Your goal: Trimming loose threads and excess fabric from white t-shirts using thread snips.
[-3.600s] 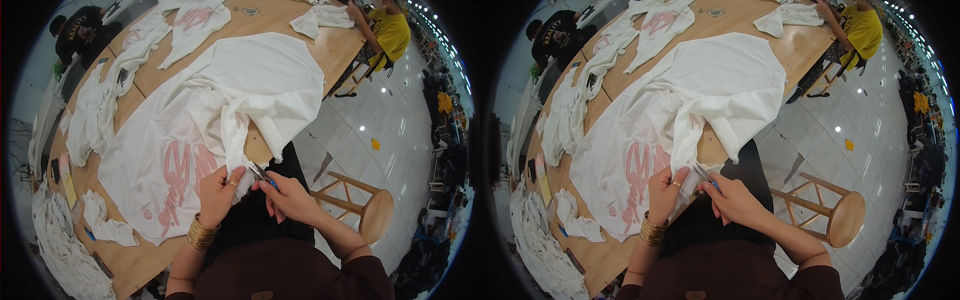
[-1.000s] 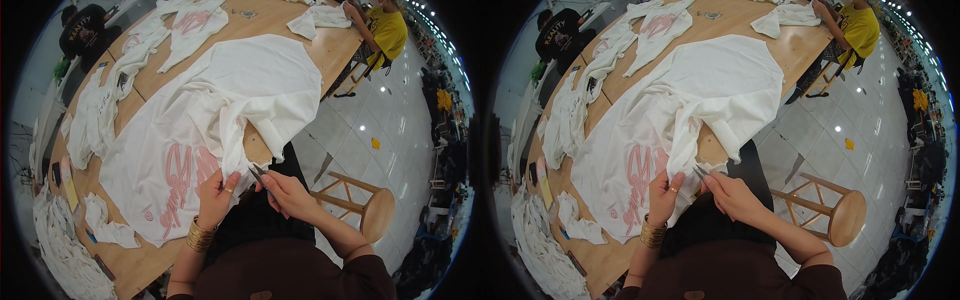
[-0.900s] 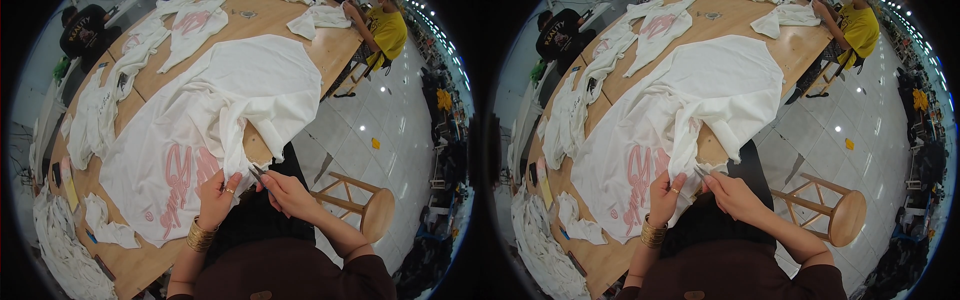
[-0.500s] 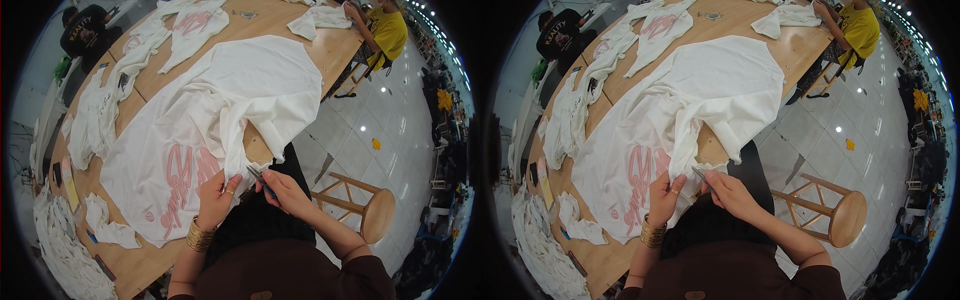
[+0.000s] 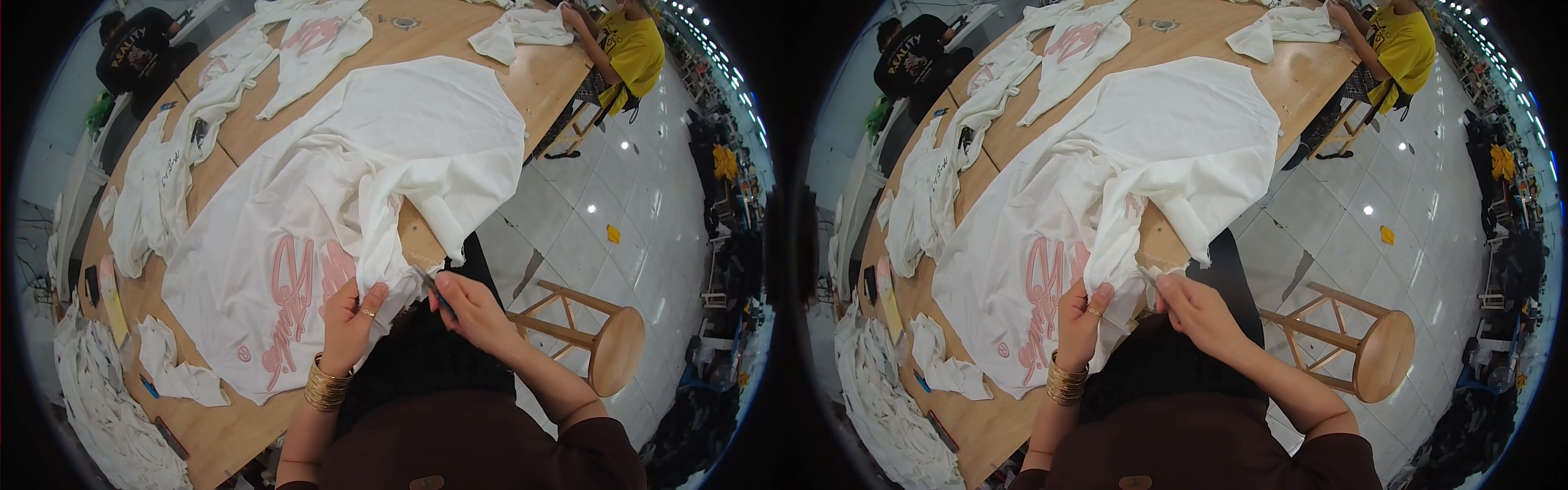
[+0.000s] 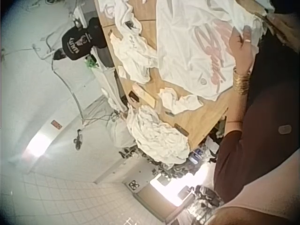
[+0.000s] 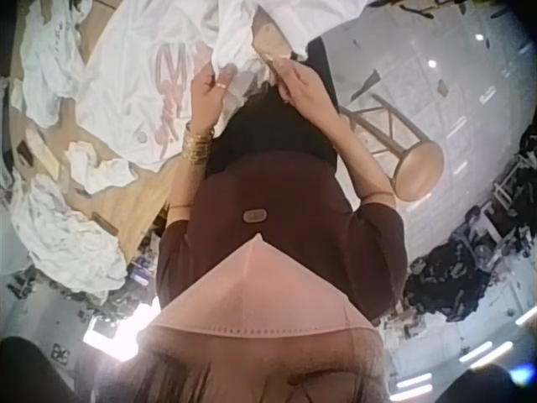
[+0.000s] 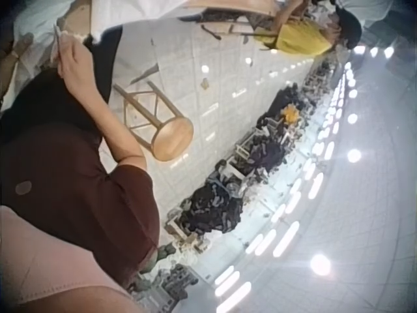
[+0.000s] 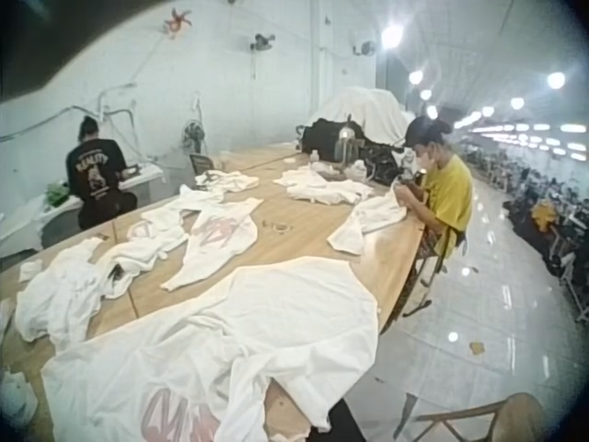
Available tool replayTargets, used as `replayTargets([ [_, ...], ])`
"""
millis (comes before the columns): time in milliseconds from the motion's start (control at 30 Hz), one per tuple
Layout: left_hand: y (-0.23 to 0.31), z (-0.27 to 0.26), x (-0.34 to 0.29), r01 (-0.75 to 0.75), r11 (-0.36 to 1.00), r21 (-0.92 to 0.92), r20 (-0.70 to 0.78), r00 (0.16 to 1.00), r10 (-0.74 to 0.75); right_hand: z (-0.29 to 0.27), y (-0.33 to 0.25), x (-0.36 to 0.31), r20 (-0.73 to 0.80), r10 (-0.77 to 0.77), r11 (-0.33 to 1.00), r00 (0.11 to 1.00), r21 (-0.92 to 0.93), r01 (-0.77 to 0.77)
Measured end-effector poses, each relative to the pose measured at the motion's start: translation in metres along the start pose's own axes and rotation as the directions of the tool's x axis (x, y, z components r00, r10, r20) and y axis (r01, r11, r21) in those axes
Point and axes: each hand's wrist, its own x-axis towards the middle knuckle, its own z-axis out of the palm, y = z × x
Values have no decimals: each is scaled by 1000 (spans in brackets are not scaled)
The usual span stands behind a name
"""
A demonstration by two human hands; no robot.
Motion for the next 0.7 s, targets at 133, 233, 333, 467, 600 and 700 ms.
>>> replayTargets([
  [133,1,-1,0,-5,1000,-6,0,1000,5,0,-6,-6,66,76,997,995,2,-77],
  [233,1,0,0,7,1000,-28,4,1000,-6,1,-1,-5,76,62,998,995,-32,-60],
  [333,2,-1,0,20,999,-38,5,1000,-20,2,-1,-4,95,61,998,994,-20,-59],
  [467,-1,-2,-1,16,999,-34,15,1000,-15,3,1,-2,100,69,997,993,16,-71],
  [600,-1,-1,-1,13,999,-42,29,1000,-12,4,1,-1,115,67,995,991,70,-75],
  [700,0,-2,-2,15,1000,-24,61,998,-14,6,-2,0,51,210,947,976,237,-216],
])
